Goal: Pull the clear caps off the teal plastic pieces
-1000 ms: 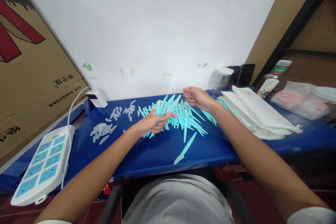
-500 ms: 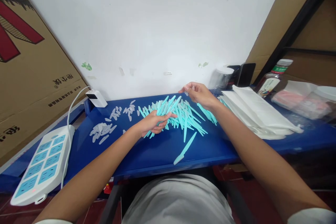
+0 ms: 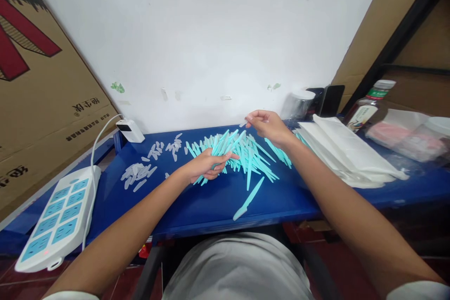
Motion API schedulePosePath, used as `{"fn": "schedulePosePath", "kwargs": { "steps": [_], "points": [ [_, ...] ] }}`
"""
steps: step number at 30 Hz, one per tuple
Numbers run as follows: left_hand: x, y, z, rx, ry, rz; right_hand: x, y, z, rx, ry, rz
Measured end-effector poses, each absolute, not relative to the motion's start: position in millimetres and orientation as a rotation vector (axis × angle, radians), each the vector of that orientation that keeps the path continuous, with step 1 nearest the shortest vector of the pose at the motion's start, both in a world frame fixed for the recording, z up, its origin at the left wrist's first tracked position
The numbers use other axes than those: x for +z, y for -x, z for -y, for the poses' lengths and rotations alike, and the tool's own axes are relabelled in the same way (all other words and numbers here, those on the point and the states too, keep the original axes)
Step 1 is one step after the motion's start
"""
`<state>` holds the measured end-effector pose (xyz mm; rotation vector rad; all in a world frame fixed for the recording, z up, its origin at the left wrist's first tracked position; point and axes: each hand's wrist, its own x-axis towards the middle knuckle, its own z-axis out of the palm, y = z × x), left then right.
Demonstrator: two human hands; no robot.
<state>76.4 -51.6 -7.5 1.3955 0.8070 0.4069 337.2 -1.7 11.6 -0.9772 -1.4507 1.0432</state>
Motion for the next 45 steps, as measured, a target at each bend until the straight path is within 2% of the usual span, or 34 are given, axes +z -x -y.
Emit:
{"fn": "schedulePosePath", "kwargs": {
  "steps": [11, 22, 30, 37, 45],
  "points": [
    [-8, -76, 51, 0.419, -1.407, -0.81, 17, -345, 6, 0.807, 0.926, 1.776],
    [-8, -75, 50, 0.406, -1.4, -0.803, 17, -346, 2, 0.592, 0.915, 1.766],
    [-10, -75, 49, 0.407, -1.395, -0.804, 15, -340, 6, 0.678, 0.883, 1.878],
    [-11, -74, 50, 0.379, -1.376, -0.776, 13, -327, 13, 0.756, 0.896, 1.762],
    [-7, -74, 50, 0.392, -1.378, -0.763, 15, -319, 19, 0.705, 0.894, 1.763]
  ]
}}
